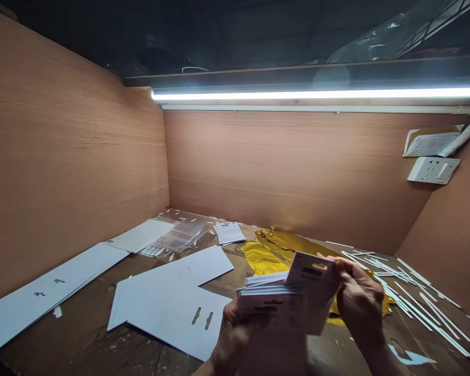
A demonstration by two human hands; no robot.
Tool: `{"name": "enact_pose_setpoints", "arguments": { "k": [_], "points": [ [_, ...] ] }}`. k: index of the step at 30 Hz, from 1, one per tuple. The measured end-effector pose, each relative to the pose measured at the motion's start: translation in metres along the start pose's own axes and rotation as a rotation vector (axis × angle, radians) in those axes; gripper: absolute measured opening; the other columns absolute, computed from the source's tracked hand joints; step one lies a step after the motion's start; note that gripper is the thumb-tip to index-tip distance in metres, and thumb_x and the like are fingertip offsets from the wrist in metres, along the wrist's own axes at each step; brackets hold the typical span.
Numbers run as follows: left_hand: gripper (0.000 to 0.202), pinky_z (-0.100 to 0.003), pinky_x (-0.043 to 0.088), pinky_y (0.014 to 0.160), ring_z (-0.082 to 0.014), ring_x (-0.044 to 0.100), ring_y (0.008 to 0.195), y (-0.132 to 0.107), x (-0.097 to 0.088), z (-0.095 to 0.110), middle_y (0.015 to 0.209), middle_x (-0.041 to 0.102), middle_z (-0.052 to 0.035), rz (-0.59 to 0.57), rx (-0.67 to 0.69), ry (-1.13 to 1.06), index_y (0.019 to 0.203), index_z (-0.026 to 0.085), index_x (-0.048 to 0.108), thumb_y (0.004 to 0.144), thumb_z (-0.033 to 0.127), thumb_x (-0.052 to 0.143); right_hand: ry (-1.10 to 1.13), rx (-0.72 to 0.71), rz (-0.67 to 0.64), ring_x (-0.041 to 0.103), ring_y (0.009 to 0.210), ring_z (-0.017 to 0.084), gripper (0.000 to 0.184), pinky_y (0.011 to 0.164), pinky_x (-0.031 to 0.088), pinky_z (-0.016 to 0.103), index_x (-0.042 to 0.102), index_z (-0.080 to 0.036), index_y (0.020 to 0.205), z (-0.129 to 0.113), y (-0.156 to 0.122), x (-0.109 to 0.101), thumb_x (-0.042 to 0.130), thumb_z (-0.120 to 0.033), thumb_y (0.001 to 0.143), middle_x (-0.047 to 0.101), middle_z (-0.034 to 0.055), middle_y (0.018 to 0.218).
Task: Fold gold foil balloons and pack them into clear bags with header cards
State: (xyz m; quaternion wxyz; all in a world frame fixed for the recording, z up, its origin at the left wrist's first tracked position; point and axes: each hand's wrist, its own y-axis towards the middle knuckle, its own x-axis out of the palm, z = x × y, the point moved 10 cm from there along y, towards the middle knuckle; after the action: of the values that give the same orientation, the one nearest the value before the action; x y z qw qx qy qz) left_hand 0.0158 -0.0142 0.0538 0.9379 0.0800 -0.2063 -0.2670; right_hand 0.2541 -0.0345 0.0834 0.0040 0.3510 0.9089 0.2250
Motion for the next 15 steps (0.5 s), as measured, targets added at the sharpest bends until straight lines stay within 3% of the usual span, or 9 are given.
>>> {"name": "enact_pose_setpoints", "arguments": {
  "k": [5, 10, 13, 15],
  "points": [
    [0.026, -0.038, 0.042, 0.086, -0.0261, 0.055, 0.096, -0.001, 0.003, 0.007, 0.096, 0.065, -0.0055, -0.011, 0.009, -0.015, 0.094, 0.015, 0.066, 0.068, 0.018, 0.061, -0.115, -0.066, -0.180, 0.055, 0.091, 0.023, 0.022, 0.085, 0.041, 0.035, 0.064, -0.020, 0.079, -0.002, -0.001, 0.014, 0.054, -0.038, 0.073, 0.064, 0.0051, 0.093],
    [0.027, -0.037, 0.046, 0.079, -0.0267, 0.057, 0.089, -0.001, -0.009, -0.005, 0.090, 0.067, -0.0057, 0.072, 0.003, 0.096, 0.090, 0.014, 0.067, 0.064, 0.021, 0.065, -0.048, -0.090, -0.251, 0.049, 0.100, 0.022, 0.018, 0.089, 0.037, 0.034, 0.063, -0.022, 0.076, 0.006, -0.038, 0.044, 0.052, -0.036, 0.075, 0.057, 0.0041, 0.100],
    [0.025, -0.035, 0.048, 0.074, -0.0272, 0.058, 0.083, -0.003, -0.019, -0.008, 0.083, 0.067, -0.0054, 0.158, 0.006, 0.182, 0.082, 0.014, 0.068, 0.058, 0.022, 0.070, 0.021, -0.013, -0.278, 0.039, 0.113, 0.023, 0.030, 0.094, 0.033, 0.037, 0.059, -0.025, 0.099, 0.009, -0.056, 0.062, 0.043, -0.043, 0.080, 0.047, 0.0044, 0.120],
    [0.027, -0.035, 0.048, 0.073, -0.0273, 0.059, 0.083, -0.004, -0.020, -0.008, 0.084, 0.067, -0.0056, 0.169, 0.003, 0.185, 0.083, 0.014, 0.068, 0.058, 0.025, 0.070, 0.157, 0.047, -0.280, 0.034, 0.118, 0.023, 0.049, 0.094, 0.033, 0.040, 0.042, -0.028, 0.121, 0.010, -0.059, 0.064, 0.031, -0.054, 0.081, 0.038, 0.0055, 0.129]
  ]
}}
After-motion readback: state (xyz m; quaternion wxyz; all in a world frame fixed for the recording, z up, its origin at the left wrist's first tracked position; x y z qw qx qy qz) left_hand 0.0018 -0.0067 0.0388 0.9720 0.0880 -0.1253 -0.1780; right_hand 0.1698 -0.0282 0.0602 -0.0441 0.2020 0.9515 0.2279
